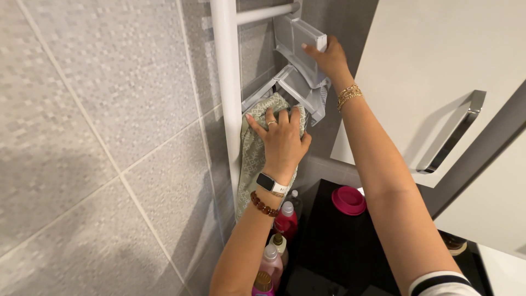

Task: Cleaning appliance filters in a bathroom sink.

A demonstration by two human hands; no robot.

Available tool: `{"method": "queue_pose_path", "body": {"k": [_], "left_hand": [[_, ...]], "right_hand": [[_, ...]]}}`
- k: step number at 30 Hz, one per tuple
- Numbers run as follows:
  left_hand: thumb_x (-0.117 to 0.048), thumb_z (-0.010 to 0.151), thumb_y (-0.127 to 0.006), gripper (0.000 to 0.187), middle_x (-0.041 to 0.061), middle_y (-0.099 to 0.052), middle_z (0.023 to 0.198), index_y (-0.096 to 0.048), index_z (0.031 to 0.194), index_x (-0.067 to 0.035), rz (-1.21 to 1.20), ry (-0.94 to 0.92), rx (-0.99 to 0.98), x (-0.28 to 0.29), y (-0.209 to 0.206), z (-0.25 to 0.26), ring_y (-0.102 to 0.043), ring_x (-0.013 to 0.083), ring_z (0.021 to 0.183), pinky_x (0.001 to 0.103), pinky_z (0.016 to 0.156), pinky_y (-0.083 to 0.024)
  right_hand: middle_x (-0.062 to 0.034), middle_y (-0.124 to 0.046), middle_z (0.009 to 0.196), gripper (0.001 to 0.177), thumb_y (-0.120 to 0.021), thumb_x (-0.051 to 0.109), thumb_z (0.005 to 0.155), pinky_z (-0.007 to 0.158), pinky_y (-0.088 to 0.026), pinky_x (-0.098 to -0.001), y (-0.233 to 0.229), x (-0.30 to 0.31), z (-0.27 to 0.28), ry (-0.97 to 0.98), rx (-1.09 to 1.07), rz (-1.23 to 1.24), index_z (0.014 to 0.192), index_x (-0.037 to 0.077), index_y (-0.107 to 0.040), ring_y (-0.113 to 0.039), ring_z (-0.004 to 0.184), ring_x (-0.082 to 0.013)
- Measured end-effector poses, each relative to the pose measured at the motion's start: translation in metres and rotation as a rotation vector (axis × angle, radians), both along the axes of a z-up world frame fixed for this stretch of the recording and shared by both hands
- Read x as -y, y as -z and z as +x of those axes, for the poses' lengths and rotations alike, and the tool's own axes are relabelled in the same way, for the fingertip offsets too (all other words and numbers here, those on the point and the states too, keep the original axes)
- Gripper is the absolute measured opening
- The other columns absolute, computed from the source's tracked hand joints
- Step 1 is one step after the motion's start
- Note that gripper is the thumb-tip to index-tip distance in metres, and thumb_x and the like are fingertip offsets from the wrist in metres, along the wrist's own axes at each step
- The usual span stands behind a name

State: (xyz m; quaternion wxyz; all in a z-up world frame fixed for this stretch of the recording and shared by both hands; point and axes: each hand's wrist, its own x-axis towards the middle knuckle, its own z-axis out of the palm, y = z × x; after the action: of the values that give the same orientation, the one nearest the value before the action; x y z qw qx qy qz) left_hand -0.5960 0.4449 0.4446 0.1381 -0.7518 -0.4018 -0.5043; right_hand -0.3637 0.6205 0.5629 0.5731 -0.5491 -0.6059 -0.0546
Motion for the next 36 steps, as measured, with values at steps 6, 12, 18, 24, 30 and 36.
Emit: {"method": "queue_pose_path", "body": {"k": [6, 12, 18, 24, 30, 36], "left_hand": [[-0.03, 0.076, -0.076, 0.06, 0.01, -0.062, 0.115, -0.06, 0.13, -0.008, -0.001, 0.006, 0.004, -0.001, 0.001, 0.0, -0.046, 0.0447, 0.131, 0.083, 0.111, -0.002], [-0.025, 0.086, -0.065, 0.045, 0.009, -0.064, 0.112, -0.063, 0.127, -0.007, 0.1, -0.003, 0.051, -0.01, 0.012, -0.001, -0.053, 0.0366, 0.127, 0.079, 0.116, -0.006], [-0.02, 0.099, -0.055, 0.027, 0.006, -0.069, 0.11, -0.066, 0.12, -0.009, 0.158, 0.026, 0.16, -0.006, 0.006, -0.011, -0.061, 0.0255, 0.116, 0.068, 0.121, -0.018], [-0.018, 0.101, -0.054, 0.024, 0.003, -0.067, 0.105, -0.069, 0.118, -0.012, 0.26, -0.073, 0.189, 0.012, -0.036, -0.027, -0.062, 0.0221, 0.101, 0.052, 0.104, -0.038], [-0.023, 0.101, -0.062, 0.022, 0.003, -0.063, 0.103, -0.069, 0.119, -0.012, 0.282, -0.064, 0.262, 0.07, -0.076, -0.053, -0.059, 0.0209, 0.096, 0.043, 0.089, -0.039], [-0.041, 0.093, -0.068, 0.038, 0.003, -0.06, 0.104, -0.074, 0.12, -0.015, 0.352, 0.207, 0.228, 0.17, -0.023, -0.086, -0.057, 0.0196, 0.1, 0.043, 0.099, -0.04]], "right_hand": [[-0.0221, -0.067, 0.128, 0.09, -0.086, 0.049, 0.078, 0.094, -0.059, -0.0357, -0.001, 0.031, -0.023, -0.176, -0.068, 0.012, 0.137, -0.006, -0.047, -0.07, 0.115, -0.0264], [-0.0247, -0.04, 0.162, 0.078, -0.079, 0.035, 0.107, 0.125, -0.036, -0.0428, 0.042, 0.085, -0.045, -0.09, 0.08, 0.317, 0.158, -0.005, -0.035, -0.041, 0.152, -0.0312], [-0.01, -0.063, 0.138, 0.032, -0.067, 0.017, 0.104, 0.105, -0.052, -0.0338, 0.131, 0.199, -0.102, -0.183, -0.041, 0.354, 0.133, 0.005, -0.061, -0.062, 0.122, -0.0197], [-0.011, -0.066, 0.128, 0.03, -0.061, 0.016, 0.104, 0.096, -0.051, -0.0309, 0.177, 0.212, -0.125, -0.389, -0.327, 0.113, 0.131, 0.002, -0.061, -0.061, 0.11, -0.019], [-0.0143, -0.06, 0.139, 0.069, -0.025, 0.054, 0.111, 0.114, -0.039, -0.037, 0.175, 0.231, -0.134, -0.575, -0.192, 0.065, 0.141, -0.001, -0.054, -0.056, 0.132, -0.0265], [-0.0202, -0.049, 0.154, 0.085, -0.015, 0.063, 0.11, 0.117, -0.037, -0.0424, 0.175, 0.27, -0.139, -0.908, -0.276, -0.002, 0.142, -0.004, -0.056, -0.049, 0.139, -0.0326]]}}
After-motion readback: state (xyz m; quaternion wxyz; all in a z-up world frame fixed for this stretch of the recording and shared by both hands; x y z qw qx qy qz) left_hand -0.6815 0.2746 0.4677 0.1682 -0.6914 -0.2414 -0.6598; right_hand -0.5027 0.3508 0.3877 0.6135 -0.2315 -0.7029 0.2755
